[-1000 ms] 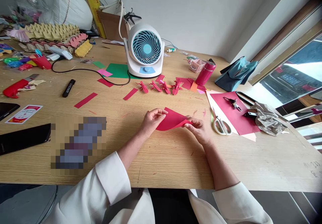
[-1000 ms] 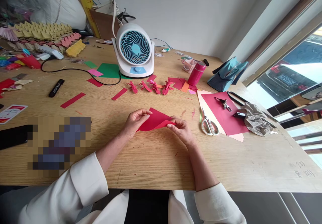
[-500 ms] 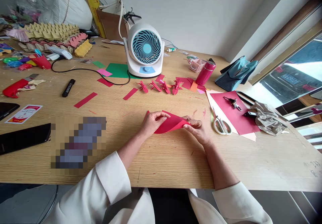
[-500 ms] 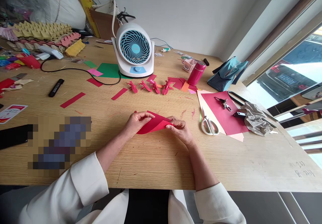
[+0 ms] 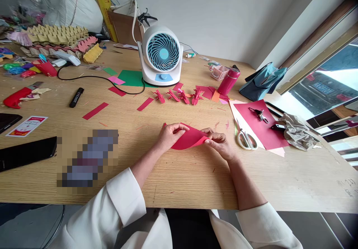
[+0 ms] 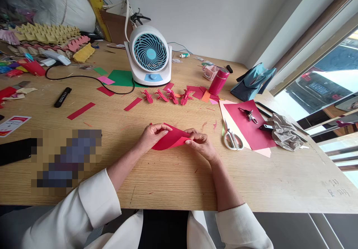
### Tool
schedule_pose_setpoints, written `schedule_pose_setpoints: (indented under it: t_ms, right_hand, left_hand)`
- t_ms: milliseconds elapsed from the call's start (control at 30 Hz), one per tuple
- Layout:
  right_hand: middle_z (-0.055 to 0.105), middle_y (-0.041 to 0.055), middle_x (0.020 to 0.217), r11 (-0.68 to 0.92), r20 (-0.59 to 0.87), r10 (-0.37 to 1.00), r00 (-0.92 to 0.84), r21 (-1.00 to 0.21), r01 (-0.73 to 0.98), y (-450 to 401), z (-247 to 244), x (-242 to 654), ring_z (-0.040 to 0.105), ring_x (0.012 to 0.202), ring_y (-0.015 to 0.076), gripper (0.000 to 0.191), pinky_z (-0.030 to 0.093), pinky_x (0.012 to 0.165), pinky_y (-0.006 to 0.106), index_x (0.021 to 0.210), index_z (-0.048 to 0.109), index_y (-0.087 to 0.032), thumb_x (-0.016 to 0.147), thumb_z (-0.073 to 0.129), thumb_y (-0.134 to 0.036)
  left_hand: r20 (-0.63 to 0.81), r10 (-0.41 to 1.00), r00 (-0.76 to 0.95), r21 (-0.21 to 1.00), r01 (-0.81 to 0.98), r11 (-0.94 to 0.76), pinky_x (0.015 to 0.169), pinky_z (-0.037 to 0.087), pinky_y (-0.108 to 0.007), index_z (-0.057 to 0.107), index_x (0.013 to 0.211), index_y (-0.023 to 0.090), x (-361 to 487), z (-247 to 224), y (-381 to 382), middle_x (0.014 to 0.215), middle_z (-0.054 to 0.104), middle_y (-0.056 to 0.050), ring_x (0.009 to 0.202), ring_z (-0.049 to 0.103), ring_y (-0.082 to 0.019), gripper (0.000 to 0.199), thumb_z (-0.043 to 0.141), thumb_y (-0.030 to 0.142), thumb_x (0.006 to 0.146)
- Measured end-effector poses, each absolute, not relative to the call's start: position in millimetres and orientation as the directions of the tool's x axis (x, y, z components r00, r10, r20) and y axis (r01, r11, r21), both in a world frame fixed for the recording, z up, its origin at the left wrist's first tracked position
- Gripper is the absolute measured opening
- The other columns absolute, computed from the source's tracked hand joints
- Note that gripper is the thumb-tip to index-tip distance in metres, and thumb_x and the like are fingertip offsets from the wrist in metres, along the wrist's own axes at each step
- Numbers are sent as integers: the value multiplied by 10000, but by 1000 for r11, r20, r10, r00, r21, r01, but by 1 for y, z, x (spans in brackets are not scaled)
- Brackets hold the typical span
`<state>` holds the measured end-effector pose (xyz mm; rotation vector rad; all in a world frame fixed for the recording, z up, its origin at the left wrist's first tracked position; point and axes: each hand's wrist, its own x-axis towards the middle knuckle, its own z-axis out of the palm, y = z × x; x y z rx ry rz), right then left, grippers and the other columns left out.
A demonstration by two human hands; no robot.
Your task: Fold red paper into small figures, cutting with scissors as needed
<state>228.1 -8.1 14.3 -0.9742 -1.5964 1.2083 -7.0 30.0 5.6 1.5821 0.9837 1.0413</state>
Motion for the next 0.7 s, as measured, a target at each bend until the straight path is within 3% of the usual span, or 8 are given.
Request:
schedule_pose_setpoints:
  t_ms: [100, 233, 467, 700]
  right_hand:
    - [661, 59, 1014, 201, 188, 944, -273, -979, 21, -8, 14, 227, 593, 986, 207, 305, 440, 930, 372, 623, 659, -199, 774, 773, -438]
    - [646, 58, 952, 196, 175, 943, -284, -980, 45, -8, 14, 225, 589, 936, 201, 327, 455, 885, 361, 627, 632, -195, 778, 763, -454]
    - [630, 53, 888, 213, 182, 939, -290, -974, 76, -7, 14, 220, 594, 882, 190, 341, 463, 828, 344, 607, 630, -199, 759, 774, -468]
    - [595, 31, 812, 233, 182, 935, -303, -963, 138, -6, 11, 217, 567, 771, 152, 349, 458, 729, 300, 612, 608, -192, 760, 768, -465]
  left_hand:
    - [202, 917, 344, 968, 70, -239, 944, 480, -310, 733, 954, 172, -7, 5, 31, 1065, 748, -69, 1038, 663, -194, 197, 595, 221, 822]
    - [224, 897, 381, 956, 94, -278, 990, 455, -310, 741, 958, 188, -8, 5, 32, 1037, 755, -46, 1020, 669, -182, 210, 580, 197, 824]
    - [223, 861, 458, 947, 107, -302, 934, 472, -291, 758, 958, 201, -7, 3, 30, 981, 752, -30, 964, 669, -184, 226, 558, 213, 852]
    - [216, 863, 456, 950, 105, -293, 799, 474, -256, 747, 879, 161, -7, 8, 26, 871, 732, -31, 854, 648, -175, 326, 571, 434, 904]
